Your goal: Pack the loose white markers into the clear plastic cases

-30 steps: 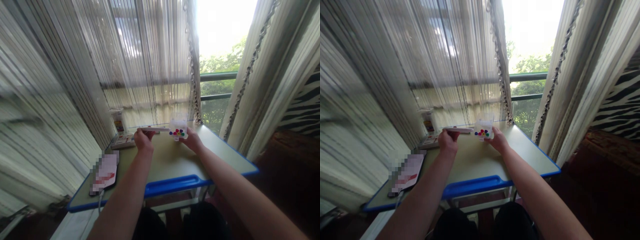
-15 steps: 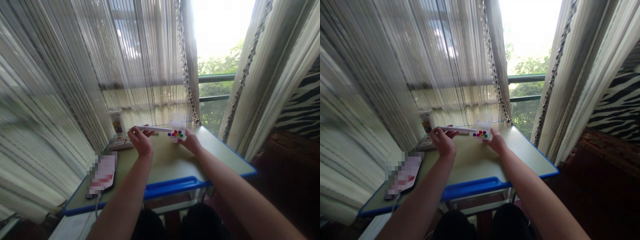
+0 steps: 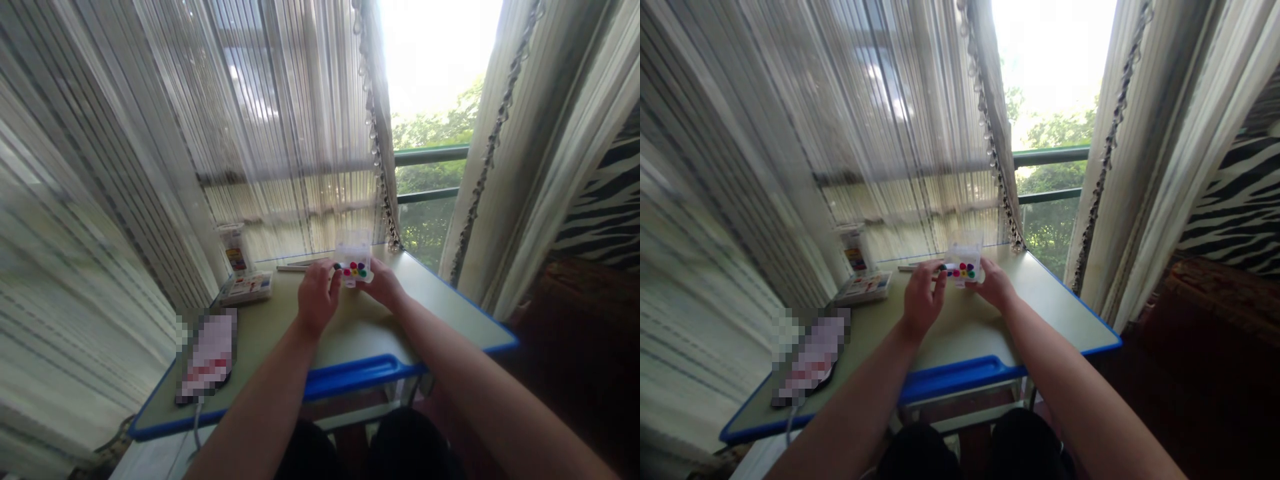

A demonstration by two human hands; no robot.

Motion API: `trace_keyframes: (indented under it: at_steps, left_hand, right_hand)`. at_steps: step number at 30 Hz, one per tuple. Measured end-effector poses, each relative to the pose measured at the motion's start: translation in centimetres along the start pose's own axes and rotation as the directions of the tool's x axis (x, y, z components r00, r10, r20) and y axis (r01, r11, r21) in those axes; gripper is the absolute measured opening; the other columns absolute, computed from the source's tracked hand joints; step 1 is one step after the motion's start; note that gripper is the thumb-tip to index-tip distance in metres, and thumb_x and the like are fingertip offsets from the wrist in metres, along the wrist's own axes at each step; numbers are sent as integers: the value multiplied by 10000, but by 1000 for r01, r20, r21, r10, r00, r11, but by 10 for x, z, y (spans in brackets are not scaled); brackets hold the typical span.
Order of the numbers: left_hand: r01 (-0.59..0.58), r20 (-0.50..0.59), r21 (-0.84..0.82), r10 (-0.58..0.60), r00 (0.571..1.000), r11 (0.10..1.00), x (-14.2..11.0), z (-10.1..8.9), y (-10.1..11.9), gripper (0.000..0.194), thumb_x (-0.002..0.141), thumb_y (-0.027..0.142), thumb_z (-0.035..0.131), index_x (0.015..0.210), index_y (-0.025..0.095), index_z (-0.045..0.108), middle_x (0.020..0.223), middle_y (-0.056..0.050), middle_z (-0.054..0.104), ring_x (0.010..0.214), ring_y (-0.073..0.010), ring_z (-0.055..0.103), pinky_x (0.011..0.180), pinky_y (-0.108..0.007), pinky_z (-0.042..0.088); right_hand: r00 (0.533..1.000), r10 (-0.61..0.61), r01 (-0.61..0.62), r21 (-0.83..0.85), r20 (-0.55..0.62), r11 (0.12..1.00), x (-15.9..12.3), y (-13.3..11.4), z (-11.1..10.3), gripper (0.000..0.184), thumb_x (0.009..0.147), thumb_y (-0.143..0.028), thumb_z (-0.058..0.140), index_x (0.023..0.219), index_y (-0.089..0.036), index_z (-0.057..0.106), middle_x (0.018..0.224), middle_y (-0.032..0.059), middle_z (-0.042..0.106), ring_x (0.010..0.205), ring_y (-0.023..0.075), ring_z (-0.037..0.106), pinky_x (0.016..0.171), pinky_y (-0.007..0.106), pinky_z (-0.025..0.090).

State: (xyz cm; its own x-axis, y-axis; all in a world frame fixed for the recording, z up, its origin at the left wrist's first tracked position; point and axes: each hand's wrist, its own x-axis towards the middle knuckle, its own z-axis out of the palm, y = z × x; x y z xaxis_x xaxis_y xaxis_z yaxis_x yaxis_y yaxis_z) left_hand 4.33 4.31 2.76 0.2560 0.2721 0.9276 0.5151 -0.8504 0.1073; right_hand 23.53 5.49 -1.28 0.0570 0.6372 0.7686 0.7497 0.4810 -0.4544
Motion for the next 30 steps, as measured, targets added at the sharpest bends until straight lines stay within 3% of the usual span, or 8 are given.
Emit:
trace_keyframes:
  at_steps: [2, 6, 21, 30]
  left_hand:
    - [-48, 37, 51, 47, 998, 998, 2, 3, -1, 206, 897, 280, 471, 1025, 180, 598, 1010, -105, 637, 988, -210, 586, 872, -370, 498]
    - [-41, 77, 89, 34, 996, 995, 3, 7, -4, 231, 878, 257, 486, 1036, 168, 630, 1037, -110, 605, 1001, -223, 551, 898, -390, 483]
    - [-26, 69, 27, 24, 997, 999, -1, 9, -9, 361, 867, 137, 396, 1201, 158, 532, 1119, -123, 565, 1083, -219, 515, 949, -392, 450]
    - [-10, 79, 22, 8, 997, 1000, -3, 8, -11, 308, 865, 156, 436, 1109, 184, 621, 1069, -95, 558, 966, -191, 537, 881, -362, 484]
  right_hand:
    - [1000, -2, 2, 2, -4, 1000, 0, 0, 0, 415, 662, -313, 708, 1044, -198, 594, 1001, 99, 671, 890, 261, 633, 768, 402, 516]
    - [1000, -1, 2, 5, -7, 1000, 1, -1, -1, 427, 651, -305, 721, 1042, -190, 596, 1003, 109, 672, 894, 268, 633, 786, 411, 515]
    - [1000, 10, -10, -21, -3, 1000, 1, 0, -1, 428, 651, -281, 730, 1034, -160, 583, 999, 126, 665, 902, 272, 631, 785, 404, 516]
    - [1000, -6, 6, -9, -29, 1000, 1, 3, 0, 445, 655, -299, 716, 1058, -172, 575, 1030, 132, 657, 943, 291, 622, 802, 439, 516]
